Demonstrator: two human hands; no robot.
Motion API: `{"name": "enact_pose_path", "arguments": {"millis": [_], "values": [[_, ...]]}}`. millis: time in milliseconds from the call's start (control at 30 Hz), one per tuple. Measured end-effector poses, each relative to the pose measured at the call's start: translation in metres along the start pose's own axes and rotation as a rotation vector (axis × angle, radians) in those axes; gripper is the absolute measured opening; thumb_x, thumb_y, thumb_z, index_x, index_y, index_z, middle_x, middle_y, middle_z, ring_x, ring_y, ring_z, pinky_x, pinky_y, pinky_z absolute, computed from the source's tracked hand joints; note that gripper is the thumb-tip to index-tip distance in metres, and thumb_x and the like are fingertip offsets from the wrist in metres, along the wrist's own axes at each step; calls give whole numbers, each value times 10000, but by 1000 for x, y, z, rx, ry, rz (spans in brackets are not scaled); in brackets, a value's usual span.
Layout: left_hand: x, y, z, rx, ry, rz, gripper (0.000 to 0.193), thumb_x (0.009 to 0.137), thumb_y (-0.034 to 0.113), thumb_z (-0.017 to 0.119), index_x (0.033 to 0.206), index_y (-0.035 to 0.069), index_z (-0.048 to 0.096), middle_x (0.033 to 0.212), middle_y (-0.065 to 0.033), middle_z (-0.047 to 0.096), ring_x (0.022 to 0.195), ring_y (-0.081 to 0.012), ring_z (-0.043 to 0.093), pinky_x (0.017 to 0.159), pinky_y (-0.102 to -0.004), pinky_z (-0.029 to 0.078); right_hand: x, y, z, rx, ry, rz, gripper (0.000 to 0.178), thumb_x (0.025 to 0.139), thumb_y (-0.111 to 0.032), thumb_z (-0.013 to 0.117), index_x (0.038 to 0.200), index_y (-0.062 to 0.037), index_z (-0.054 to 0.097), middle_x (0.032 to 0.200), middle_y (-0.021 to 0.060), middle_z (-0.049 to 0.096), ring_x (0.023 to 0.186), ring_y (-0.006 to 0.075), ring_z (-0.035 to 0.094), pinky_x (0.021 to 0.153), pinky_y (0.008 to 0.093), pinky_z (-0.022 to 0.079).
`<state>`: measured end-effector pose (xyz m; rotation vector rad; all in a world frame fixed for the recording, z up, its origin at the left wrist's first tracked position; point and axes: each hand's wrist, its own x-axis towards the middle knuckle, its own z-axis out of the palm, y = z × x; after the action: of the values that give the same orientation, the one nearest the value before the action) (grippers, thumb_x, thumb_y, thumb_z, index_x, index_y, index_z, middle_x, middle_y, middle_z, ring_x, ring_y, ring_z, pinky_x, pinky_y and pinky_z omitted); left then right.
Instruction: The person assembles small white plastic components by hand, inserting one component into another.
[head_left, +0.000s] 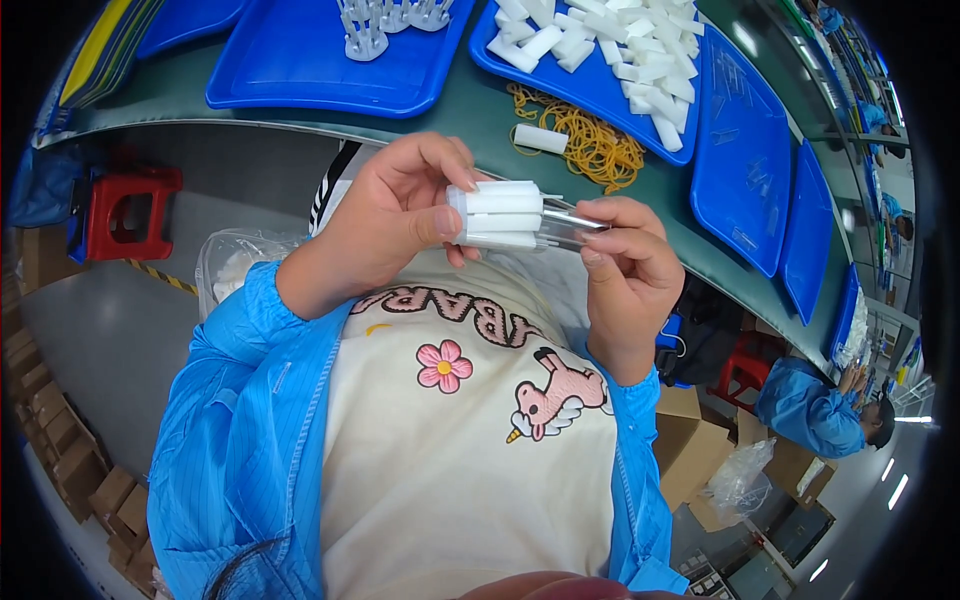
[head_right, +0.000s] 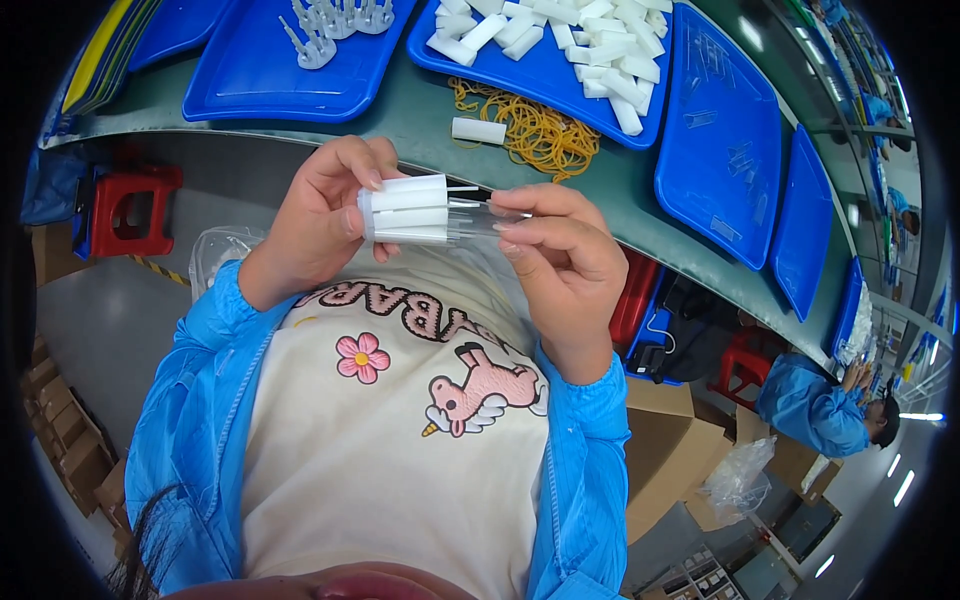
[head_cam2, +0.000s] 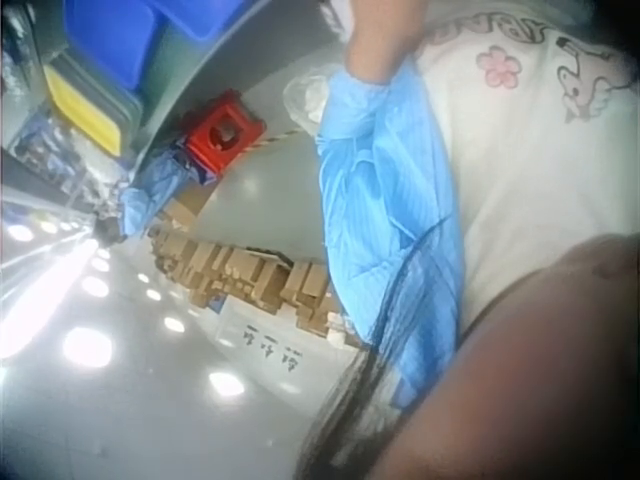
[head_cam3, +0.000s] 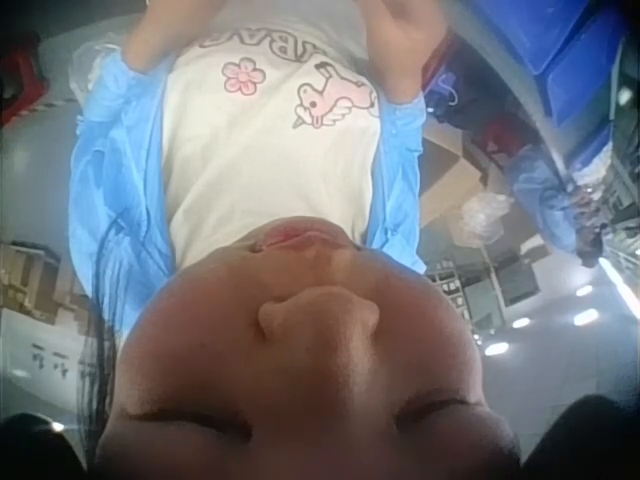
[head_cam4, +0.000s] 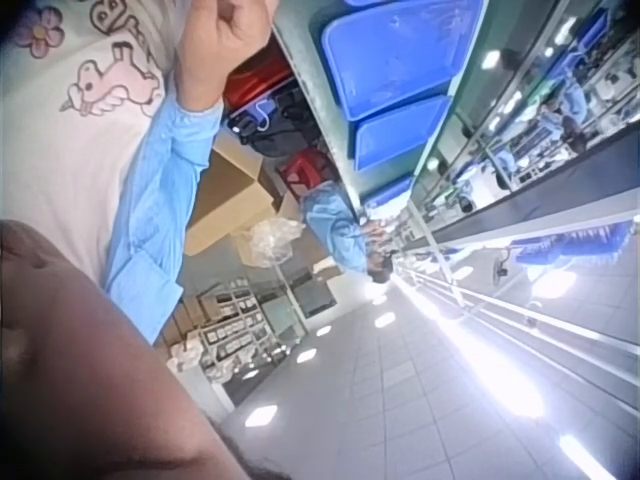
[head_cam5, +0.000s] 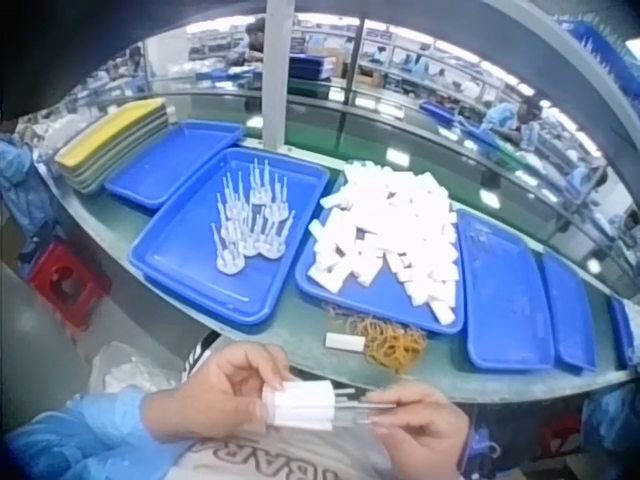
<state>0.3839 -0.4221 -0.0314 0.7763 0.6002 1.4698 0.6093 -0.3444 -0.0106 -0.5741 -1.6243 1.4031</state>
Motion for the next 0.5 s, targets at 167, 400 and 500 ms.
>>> {"name": "enact_pose_path", "arguments": {"millis": [167,400,500], "values": [[-1,-2,1,-2,15,51,259,882,152,699,1069,36,562,999,-76,556,775,-188,674,599,-260,575,-2,5,4,-119,33,-122,155,794,103,688,897,-6,648,1109,164,630,966,208,645,771,268,547],[0,16,5,295,-26,25,323,916,230,645,1133,-9,632,959,-73,470,827,-163,603,637,-276,575,-3,13,9,-193,82,-256,171,783,82,716,882,-18,620,1101,171,637,957,229,653,808,309,558],[1,23,6,366,-40,8,297,910,189,638,1111,-30,649,948,-71,464,831,-154,588,664,-275,575,-3,16,9,-199,89,-261,172,784,78,718,880,-21,616,1093,172,641,955,230,653,809,314,557]]}}
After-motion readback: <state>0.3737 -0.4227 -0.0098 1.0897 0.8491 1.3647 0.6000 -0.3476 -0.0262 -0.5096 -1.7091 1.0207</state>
